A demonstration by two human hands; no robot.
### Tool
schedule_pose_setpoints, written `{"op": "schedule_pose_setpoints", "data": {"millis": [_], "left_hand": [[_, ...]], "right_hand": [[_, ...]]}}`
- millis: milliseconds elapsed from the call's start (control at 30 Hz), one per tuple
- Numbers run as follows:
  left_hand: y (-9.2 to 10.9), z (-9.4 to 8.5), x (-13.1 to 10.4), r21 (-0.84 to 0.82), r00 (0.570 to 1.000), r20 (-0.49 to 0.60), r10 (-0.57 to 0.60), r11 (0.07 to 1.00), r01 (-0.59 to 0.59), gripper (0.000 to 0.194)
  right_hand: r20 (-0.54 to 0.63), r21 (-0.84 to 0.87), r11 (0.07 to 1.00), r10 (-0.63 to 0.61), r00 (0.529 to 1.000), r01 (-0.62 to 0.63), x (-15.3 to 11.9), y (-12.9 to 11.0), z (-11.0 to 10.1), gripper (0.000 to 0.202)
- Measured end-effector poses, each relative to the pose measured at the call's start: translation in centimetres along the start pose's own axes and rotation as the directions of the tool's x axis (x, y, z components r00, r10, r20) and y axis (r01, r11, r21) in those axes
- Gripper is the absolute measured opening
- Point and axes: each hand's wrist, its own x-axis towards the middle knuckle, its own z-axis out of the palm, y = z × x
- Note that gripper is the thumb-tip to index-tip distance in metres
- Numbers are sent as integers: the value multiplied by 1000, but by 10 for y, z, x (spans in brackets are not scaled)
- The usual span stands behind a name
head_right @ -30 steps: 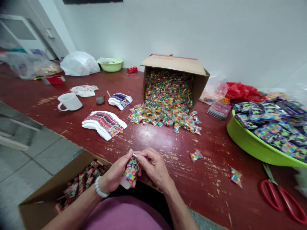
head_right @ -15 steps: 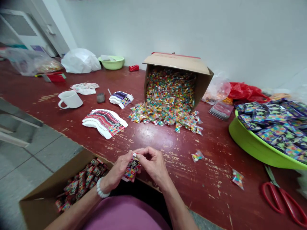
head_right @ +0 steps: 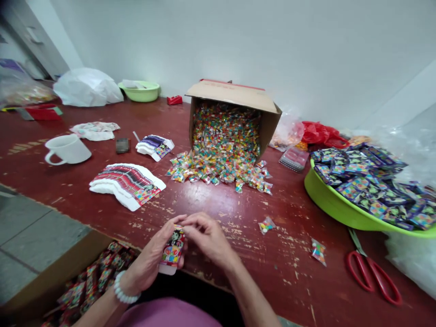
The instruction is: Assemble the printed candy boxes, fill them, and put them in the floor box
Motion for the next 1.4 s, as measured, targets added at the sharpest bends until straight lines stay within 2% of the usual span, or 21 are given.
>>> {"op": "schedule_pose_setpoints", "data": {"millis": [33,67,133,233,267,333,400,467,533,567,633,700,767,833,900,1033,1100,1200,1333,1400], "left_hand": [[3,-2,0,-31,1000,-5,2,1000,-2,59],[5,-4,0,-64,1000,-8,-4,998,3,59],[6,-8,-5,-122,999,-15,-31,992,29,54],[-4,-15,-22,-137,994,9,-111,984,112,45],[-10,-16,-29,-142,989,38,-143,979,147,43],[-23,-19,-42,-171,973,128,-190,962,211,41],[-31,-25,-50,-174,972,149,-181,963,206,40],[-28,-37,-56,-104,977,136,-166,978,181,42],[-16,-56,-60,86,976,139,-169,984,158,49],[-7,-66,-61,214,973,140,-181,965,149,53],[10,-85,-61,479,962,137,-235,866,143,49],[20,-97,-59,686,923,214,-321,722,92,38],[23,-101,-57,784,866,317,-386,621,-10,25],[20,-100,-57,827,833,350,-428,559,-60,18],[16,-96,-59,819,839,327,-435,574,-21,18],[14,-89,-58,580,880,315,-354,806,116,28],[14,-86,-55,453,906,299,-298,880,140,33],[11,-78,-47,359,937,281,-206,928,96,37],[4,-60,-35,324,947,293,-135,945,34,33],[0,-50,-30,313,954,278,-111,950,20,32]], "right_hand": [[-140,-158,985,44,989,-66,11,10,-20,22],[-340,-336,920,80,937,-201,22,21,-44,25],[-512,-411,843,102,853,-348,42,43,-97,39],[-632,-433,737,161,758,-518,61,73,-163,54],[-635,-435,710,193,748,-553,64,82,-176,56],[-613,-451,676,241,753,-583,68,100,-185,58],[-569,-500,654,246,785,-568,67,116,-177,59],[-527,-626,583,173,832,-518,62,127,-158,57],[-470,-701,565,92,878,-434,54,127,-133,50],[-429,-716,585,62,901,-382,49,124,-120,46],[-398,-675,656,63,915,-339,40,115,-95,44],[-342,-670,685,58,938,-287,35,103,-74,43],[-274,-655,723,44,961,-220,31,94,-62,44],[-194,-622,771,18,981,-137,27,88,-57,48],[-152,-558,826,-1,988,-85,22,85,-59,50],[-257,-452,879,36,966,-153,14,84,-67,43],[-299,-440,876,63,952,-196,13,82,-67,41],[-305,-423,879,89,948,-218,17,75,-61,37],[-299,-351,902,145,943,-250,26,64,-58,16],[-294,-279,921,187,937,-271,26,57,-57,14]]}}
